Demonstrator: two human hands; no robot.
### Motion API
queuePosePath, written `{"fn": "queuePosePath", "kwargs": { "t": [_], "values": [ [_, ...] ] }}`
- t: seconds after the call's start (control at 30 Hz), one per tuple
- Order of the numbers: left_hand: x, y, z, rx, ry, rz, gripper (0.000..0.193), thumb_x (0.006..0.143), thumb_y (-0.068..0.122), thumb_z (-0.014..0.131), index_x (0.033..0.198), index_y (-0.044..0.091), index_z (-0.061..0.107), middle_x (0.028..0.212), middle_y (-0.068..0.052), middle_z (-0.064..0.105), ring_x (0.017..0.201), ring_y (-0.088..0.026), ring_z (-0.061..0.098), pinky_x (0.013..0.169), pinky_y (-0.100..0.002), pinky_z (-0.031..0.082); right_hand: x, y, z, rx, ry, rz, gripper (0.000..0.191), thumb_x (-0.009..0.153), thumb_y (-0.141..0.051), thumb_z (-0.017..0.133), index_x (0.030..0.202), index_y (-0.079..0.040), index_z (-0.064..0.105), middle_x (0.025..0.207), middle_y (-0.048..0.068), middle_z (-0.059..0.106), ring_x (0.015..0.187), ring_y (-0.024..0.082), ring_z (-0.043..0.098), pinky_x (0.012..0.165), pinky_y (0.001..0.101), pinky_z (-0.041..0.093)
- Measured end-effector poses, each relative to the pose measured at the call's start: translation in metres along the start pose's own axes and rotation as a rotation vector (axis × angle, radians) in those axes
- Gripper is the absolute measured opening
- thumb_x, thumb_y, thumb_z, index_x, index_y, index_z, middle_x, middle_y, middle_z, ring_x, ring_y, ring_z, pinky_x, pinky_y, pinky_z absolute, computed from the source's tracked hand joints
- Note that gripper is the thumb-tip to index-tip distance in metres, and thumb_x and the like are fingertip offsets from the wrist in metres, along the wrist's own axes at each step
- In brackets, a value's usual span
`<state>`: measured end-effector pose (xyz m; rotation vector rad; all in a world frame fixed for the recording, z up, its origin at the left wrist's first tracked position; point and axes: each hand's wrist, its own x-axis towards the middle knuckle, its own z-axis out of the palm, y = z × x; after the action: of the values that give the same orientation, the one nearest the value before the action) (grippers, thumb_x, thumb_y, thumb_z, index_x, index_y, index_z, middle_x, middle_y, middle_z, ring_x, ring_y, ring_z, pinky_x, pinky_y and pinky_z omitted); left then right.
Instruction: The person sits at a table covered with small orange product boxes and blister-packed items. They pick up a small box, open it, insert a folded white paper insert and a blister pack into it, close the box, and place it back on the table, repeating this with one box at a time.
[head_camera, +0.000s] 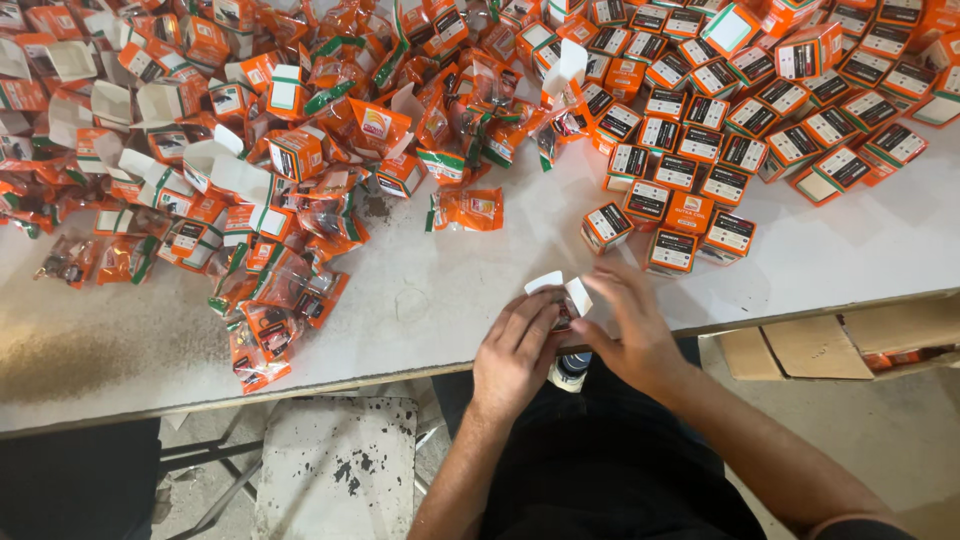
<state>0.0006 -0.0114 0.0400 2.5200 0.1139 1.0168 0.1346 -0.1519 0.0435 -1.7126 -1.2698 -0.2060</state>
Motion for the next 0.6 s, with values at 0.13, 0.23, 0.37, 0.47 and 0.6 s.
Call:
{"fn": "queuePosePath", "kwargs": {
  "t": [0.13, 0.23, 0.37, 0.47, 0.6],
  "values": [
    [-0.008, -0.003, 0.005, 0.02, -0.033, -0.059, 0.046, 0.077, 0.007, 0.085, 0.12, 0.009, 0.068, 0.13, -0.011, 0.061, 0.113, -0.032, 0.07, 0.088, -0.039, 0.062, -0.006, 0.004, 0.0, 0.004, -0.103, -0.041, 0.046, 0.085, -0.012, 0.076, 0.13, -0.006, 0.066, 0.137, 0.019, 0.055, 0.122, 0.038, 0.057, 0.1, 0.0458, 0.048],
    [-0.01, -0.006, 0.011, -0.048, 0.004, -0.074, 0.038, 0.079, 0.006, 0.085, 0.112, 0.01, 0.066, 0.133, -0.015, 0.057, 0.114, -0.034, 0.069, 0.087, -0.039, 0.063, -0.005, 0.016, 0.008, -0.074, -0.108, -0.162, 0.043, 0.082, -0.014, 0.077, 0.123, -0.011, 0.067, 0.129, 0.018, 0.057, 0.121, 0.041, 0.056, 0.103, 0.0493, 0.046],
    [-0.01, -0.007, 0.015, -0.185, 0.006, -0.18, 0.032, 0.081, 0.005, 0.084, 0.105, 0.01, 0.064, 0.133, -0.017, 0.06, 0.114, -0.036, 0.07, 0.088, -0.04, 0.063, -0.005, 0.025, 0.021, 0.255, -0.185, 0.205, 0.033, 0.092, -0.011, 0.075, 0.123, -0.011, 0.064, 0.12, 0.01, 0.067, 0.114, 0.031, 0.064, 0.1, 0.0414, 0.052],
    [-0.009, -0.009, 0.017, -0.249, -0.011, -0.252, 0.04, 0.083, 0.006, 0.085, 0.107, 0.007, 0.053, 0.134, -0.015, 0.066, 0.113, -0.036, 0.071, 0.089, -0.041, 0.061, -0.004, 0.026, 0.02, 0.382, -0.236, 0.465, 0.041, 0.092, -0.013, 0.074, 0.13, -0.01, 0.059, 0.116, 0.009, 0.067, 0.108, 0.031, 0.069, 0.096, 0.0386, 0.056],
    [-0.013, -0.013, 0.02, -0.298, 0.008, -0.331, 0.046, 0.085, 0.002, 0.08, 0.112, 0.006, 0.043, 0.137, -0.015, 0.067, 0.115, -0.036, 0.072, 0.091, -0.04, 0.062, 0.003, 0.033, 0.009, 0.259, -0.266, -0.108, 0.043, 0.083, -0.013, 0.079, 0.123, -0.007, 0.066, 0.13, 0.016, 0.064, 0.116, 0.036, 0.065, 0.096, 0.0416, 0.053]
  ]
}}
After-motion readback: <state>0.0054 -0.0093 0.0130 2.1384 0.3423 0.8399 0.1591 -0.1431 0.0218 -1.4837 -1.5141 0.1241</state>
